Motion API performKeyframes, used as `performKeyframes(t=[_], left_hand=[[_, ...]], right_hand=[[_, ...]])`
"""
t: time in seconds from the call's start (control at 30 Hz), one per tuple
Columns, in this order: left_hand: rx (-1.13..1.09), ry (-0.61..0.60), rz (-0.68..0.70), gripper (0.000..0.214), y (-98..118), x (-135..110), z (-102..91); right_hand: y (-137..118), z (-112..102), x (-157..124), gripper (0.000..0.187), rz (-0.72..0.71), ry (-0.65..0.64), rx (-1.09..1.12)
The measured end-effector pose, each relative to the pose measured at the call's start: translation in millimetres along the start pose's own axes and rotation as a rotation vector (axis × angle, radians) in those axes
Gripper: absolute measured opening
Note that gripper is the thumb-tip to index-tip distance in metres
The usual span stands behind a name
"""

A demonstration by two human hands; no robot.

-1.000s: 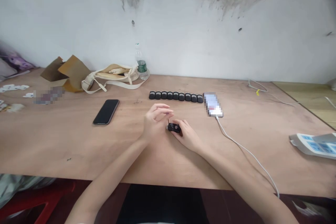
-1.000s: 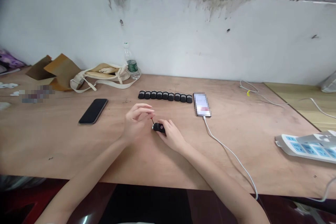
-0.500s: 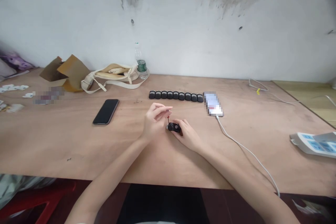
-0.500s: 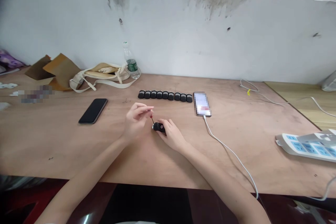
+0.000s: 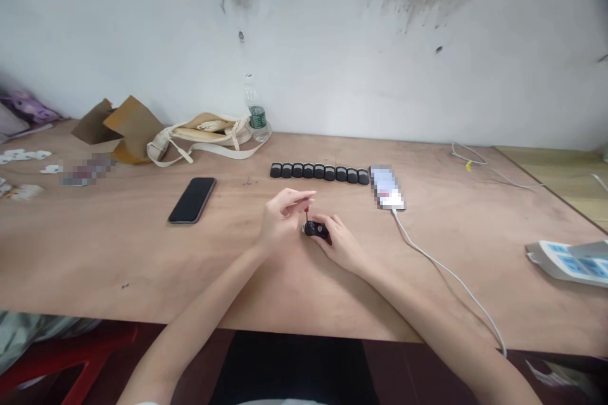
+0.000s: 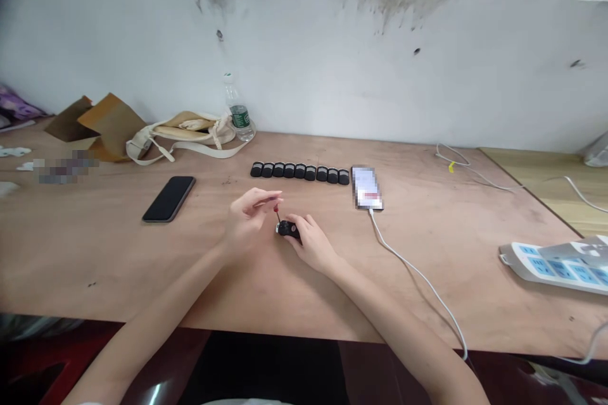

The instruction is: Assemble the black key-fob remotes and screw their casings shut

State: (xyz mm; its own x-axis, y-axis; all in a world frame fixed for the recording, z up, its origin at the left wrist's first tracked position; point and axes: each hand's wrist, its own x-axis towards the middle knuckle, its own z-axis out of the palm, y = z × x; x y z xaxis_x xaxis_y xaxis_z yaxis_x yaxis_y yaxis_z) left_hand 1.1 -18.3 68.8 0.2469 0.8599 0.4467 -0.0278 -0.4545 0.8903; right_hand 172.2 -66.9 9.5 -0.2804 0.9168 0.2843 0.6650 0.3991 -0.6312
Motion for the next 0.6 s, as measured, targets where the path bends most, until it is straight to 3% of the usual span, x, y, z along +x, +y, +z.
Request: performKeyframes(t=[0.1,0.33,0.5,0.6], left_hand=[[0.013,-0.036,-0.012,0.021,1.5,0.6,-1.6],[-0.005,0.108,0.019,0.015,-2.7,-1.6,3.6],[-0.040,-0.022,-0.011,0.022,-1.5,-1.0,1.8],[0.013,-0.006,0.035,0.018,-1.4,-2.1,2.4]], right_hand=[[0.4,0.3,0.2,0.045,0.002,0.000,-0.005],[0.9,1.1,0.0,0.045,0.000,0.008,-0.010],[-0.2,-0.7,0.0,0.045,0.008,-0.018,-0.019],[-1.0,-1.4,0.5,0.044,0.005,-0.016,-0.013]])
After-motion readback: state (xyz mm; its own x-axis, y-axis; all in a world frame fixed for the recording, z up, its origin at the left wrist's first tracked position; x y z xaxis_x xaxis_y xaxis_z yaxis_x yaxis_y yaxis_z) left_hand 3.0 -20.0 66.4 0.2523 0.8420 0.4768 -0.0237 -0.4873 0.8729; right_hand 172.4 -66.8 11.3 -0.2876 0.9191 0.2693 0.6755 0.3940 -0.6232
